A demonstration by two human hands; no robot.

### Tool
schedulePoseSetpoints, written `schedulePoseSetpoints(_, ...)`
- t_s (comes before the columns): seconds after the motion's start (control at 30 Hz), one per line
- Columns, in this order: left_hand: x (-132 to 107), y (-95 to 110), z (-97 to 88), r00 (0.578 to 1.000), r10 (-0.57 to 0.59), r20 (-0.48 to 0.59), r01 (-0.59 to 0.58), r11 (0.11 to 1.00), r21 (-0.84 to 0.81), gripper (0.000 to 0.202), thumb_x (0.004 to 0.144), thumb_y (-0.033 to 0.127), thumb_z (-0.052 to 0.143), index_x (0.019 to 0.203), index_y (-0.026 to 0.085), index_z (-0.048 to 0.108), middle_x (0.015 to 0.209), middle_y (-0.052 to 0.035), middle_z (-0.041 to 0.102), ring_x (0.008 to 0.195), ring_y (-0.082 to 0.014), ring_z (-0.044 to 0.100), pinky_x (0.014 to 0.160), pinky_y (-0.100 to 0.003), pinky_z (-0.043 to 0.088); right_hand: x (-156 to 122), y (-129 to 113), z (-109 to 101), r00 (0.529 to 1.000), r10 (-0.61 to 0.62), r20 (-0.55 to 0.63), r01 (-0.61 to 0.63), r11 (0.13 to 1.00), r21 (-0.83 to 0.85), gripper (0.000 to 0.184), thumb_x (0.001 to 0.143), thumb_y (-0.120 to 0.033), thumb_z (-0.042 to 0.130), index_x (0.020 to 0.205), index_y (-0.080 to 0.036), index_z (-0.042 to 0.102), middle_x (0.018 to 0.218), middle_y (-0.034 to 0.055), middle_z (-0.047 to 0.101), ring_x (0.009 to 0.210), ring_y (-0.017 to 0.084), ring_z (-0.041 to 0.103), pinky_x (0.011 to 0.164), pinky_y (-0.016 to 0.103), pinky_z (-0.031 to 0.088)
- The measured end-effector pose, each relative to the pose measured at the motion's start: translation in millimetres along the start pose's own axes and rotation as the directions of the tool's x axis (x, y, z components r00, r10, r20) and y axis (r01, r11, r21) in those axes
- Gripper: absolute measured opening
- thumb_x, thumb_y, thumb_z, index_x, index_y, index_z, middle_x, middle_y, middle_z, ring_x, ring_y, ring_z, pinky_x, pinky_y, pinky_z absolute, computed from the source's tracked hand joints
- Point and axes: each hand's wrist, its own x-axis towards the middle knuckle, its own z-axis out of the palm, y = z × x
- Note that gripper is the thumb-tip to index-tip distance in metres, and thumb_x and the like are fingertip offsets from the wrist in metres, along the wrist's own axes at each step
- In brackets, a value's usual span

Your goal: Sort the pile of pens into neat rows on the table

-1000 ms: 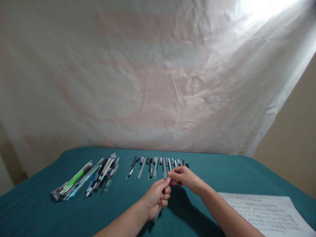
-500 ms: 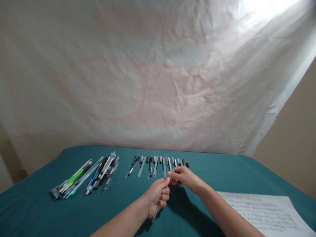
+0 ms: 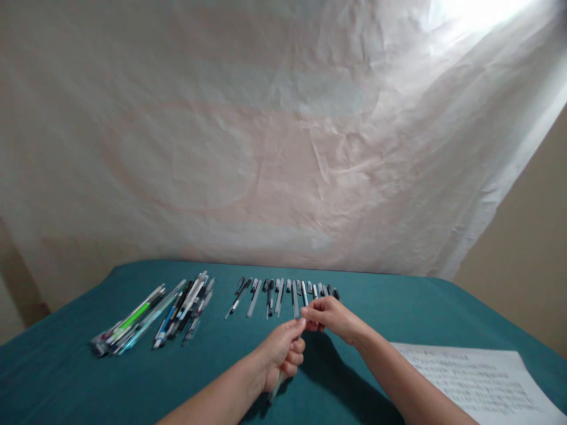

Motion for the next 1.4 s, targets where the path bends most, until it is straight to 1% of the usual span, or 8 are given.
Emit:
schedulePoseSetpoints(0.27, -2, -6, 6.6, 0.997, 0.073, 0.009, -0.073, 0.997, 0.006, 0.046, 0.070, 0.059, 0.048, 0.090, 0.017, 0.046, 0.048, 0.0106, 0.028, 0.035, 0.0000, 0.013, 0.038, -0.015, 0.002, 1, -1, -16, 0.999, 0.017, -0.040, -0.015, 0.998, 0.061, 0.037, 0.070, -0.050, 0.055, 0.067, -0.013, 0.057, 0.056, -0.0015, 0.052, 0.048, 0.007, 0.046, 0.044, 0.018, 0.036)
schedulePoseSetpoints(0.4, 4, -13, 4.4, 0.995, 0.079, 0.066, -0.069, 0.988, -0.137, 0.041, 0.075, 0.051, 0.046, 0.091, 0.013, 0.048, 0.056, 0.0044, 0.043, 0.039, -0.0016, 0.030, 0.038, -0.014, 0.014, 9, 14, -58, 0.967, -0.035, -0.251, 0.032, 0.999, -0.015, 0.034, 0.074, -0.045, 0.051, 0.087, -0.014, 0.058, 0.075, 0.0028, 0.058, 0.061, 0.010, 0.052, 0.048, 0.018, 0.040)
schedulePoseSetpoints(0.5, 9, -17, 2.5, 0.990, 0.101, 0.097, -0.079, 0.976, -0.205, 0.031, 0.077, 0.036, 0.050, 0.094, 0.011, 0.051, 0.066, -0.0011, 0.051, 0.050, -0.0052, 0.044, 0.043, -0.015, 0.026, 20, 42, -97, 0.877, -0.063, -0.477, -0.101, 0.945, -0.310, 0.033, 0.076, -0.039, 0.046, 0.091, -0.013, 0.058, 0.066, 0.0014, 0.057, 0.052, 0.009, 0.050, 0.047, 0.019, 0.040)
schedulePoseSetpoints(0.6, 12, -19, 2.2, 0.992, 0.122, 0.042, -0.111, 0.973, -0.201, 0.025, 0.077, 0.023, 0.051, 0.098, 0.010, 0.052, 0.073, -0.0043, 0.055, 0.055, -0.0061, 0.048, 0.047, -0.015, 0.030, 31, 70, -125, 0.839, -0.051, -0.542, -0.188, 0.907, -0.376, 0.028, 0.072, -0.034, 0.051, 0.084, -0.010, 0.058, 0.055, 0.0009, 0.056, 0.045, 0.010, 0.048, 0.044, 0.020, 0.037)
schedulePoseSetpoints(0.9, 12, -18, 0.6, 0.986, 0.154, 0.069, -0.137, 0.968, -0.211, 0.021, 0.078, 0.021, 0.051, 0.094, 0.009, 0.057, 0.071, -0.0031, 0.053, 0.055, -0.0049, 0.047, 0.049, -0.015, 0.034, 52, 100, -143, 0.867, -0.059, -0.495, -0.227, 0.837, -0.498, 0.021, 0.068, -0.032, 0.055, 0.067, -0.013, 0.064, 0.055, 0.0034, 0.062, 0.049, 0.013, 0.053, 0.047, 0.021, 0.035)
schedulePoseSetpoints(1.1, 13, -19, -2.2, 0.982, 0.164, 0.094, -0.139, 0.964, -0.225, 0.021, 0.078, 0.023, 0.053, 0.094, 0.011, 0.056, 0.071, -0.0020, 0.053, 0.055, -0.0046, 0.048, 0.051, -0.015, 0.035, 49, 101, -144, 0.883, -0.087, -0.461, -0.193, 0.828, -0.526, 0.028, 0.072, -0.035, 0.050, 0.080, -0.013, 0.066, 0.066, 0.0056, 0.066, 0.057, 0.015, 0.056, 0.053, 0.023, 0.040)
schedulePoseSetpoints(1.27, 15, -21, -4.0, 0.975, 0.181, 0.128, -0.148, 0.961, -0.233, 0.021, 0.079, 0.024, 0.051, 0.096, 0.012, 0.055, 0.073, -0.0021, 0.053, 0.056, -0.0046, 0.049, 0.051, -0.015, 0.036, 33, 95, -145, 0.913, -0.129, -0.387, -0.116, 0.827, -0.550, 0.037, 0.068, -0.030, 0.057, 0.101, -0.015, 0.061, 0.095, 0.0079, 0.064, 0.071, 0.016, 0.059, 0.066, 0.026, 0.043)
schedulePoseSetpoints(1.4, 15, -21, -3.5, 0.977, 0.175, 0.125, -0.144, 0.964, -0.224, 0.021, 0.079, 0.023, 0.051, 0.096, 0.011, 0.054, 0.072, -0.0018, 0.053, 0.055, -0.0044, 0.049, 0.050, -0.014, 0.035, 28, 95, -140, 0.918, -0.193, -0.348, -0.084, 0.760, -0.644, 0.043, 0.067, -0.022, 0.057, 0.109, -0.016, 0.055, 0.098, 0.0078, 0.063, 0.073, 0.016, 0.058, 0.071, 0.027, 0.044)
